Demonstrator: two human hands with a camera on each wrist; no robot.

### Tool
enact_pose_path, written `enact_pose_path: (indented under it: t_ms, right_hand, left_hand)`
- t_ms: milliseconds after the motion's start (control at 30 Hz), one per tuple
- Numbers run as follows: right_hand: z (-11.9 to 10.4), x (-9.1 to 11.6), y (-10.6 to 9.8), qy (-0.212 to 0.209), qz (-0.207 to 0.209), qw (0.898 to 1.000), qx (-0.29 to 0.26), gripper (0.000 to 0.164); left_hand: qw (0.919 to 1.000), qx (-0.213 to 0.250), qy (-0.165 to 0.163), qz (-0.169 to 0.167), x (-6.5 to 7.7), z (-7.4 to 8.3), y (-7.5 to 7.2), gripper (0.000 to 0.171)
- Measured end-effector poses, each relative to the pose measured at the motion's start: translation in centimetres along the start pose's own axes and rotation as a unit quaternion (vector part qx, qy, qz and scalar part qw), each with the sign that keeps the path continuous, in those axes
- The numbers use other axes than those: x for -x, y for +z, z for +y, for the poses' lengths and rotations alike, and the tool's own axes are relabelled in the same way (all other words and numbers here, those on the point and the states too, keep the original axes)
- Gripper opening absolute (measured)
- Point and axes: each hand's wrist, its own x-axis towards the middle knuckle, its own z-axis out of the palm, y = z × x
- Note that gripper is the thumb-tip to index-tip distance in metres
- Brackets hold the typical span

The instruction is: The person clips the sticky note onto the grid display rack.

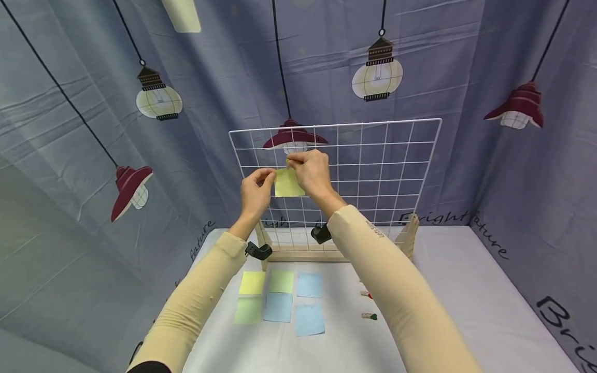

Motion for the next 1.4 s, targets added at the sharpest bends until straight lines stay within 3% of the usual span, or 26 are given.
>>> enact_pose_path:
  t_ms: [733,1100,1400]
  right_hand:
    - [-1.4,-0.4,0.2,0.018,-0.047,0.997,0.065,0.022]
    - [-1.3,-0.4,0.4,0.061,-0.067,0.996,0.020,0.026]
    - [-0.8,-0.1,0.4,0.003,-0.069,0.994,0.079,0.036]
  left_hand:
    - [0.9998,0.000,-0.007,0.016,-0.5,0.4,0.3,0.018]
    - [0.9998,0.010,-0.014,0.012,-0.4,0.1,0.5,0.018]
    - [0.9998,0.013,-0.011,0.006,-0.3,-0.1,0.3,0.021]
